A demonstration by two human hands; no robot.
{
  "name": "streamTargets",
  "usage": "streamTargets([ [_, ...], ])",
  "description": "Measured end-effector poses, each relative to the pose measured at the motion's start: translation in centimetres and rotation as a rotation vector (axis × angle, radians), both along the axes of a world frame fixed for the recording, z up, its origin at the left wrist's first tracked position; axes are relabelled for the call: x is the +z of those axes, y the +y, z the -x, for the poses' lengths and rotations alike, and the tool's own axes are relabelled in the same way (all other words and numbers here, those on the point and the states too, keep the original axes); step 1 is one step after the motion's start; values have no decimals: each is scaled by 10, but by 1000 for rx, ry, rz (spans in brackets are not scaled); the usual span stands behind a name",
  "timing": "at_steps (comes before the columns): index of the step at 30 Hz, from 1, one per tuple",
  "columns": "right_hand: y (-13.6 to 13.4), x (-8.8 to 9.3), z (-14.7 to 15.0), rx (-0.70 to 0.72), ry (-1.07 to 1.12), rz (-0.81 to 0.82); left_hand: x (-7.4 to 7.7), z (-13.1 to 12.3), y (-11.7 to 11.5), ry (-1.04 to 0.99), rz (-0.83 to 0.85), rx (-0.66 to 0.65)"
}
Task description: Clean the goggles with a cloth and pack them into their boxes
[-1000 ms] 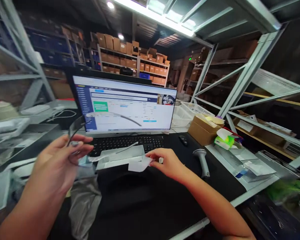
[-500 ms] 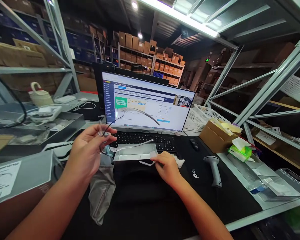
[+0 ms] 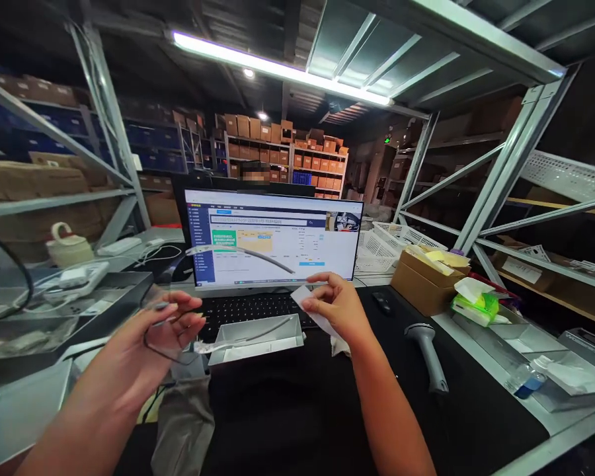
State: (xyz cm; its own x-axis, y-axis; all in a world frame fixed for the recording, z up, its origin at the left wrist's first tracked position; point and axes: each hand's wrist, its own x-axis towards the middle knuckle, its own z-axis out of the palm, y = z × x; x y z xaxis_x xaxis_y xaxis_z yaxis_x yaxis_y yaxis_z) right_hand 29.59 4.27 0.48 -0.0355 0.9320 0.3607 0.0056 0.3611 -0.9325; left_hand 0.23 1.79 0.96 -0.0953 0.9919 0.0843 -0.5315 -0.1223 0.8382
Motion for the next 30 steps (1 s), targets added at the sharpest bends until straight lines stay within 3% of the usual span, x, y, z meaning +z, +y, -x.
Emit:
streamTargets([
  [4,-7,1,-10,141,11,53,-1,0,-2,21,15,15],
  [12,-22,9,-30,11,18,-89,-3,-15,-11,117,31,8],
  [20,-27,10,-36,66,-97,-282,-5,-22,-17,154,31,8],
  [30,-31,11,-26,29,-165,-223,-3,-21,-15,151,14,28],
])
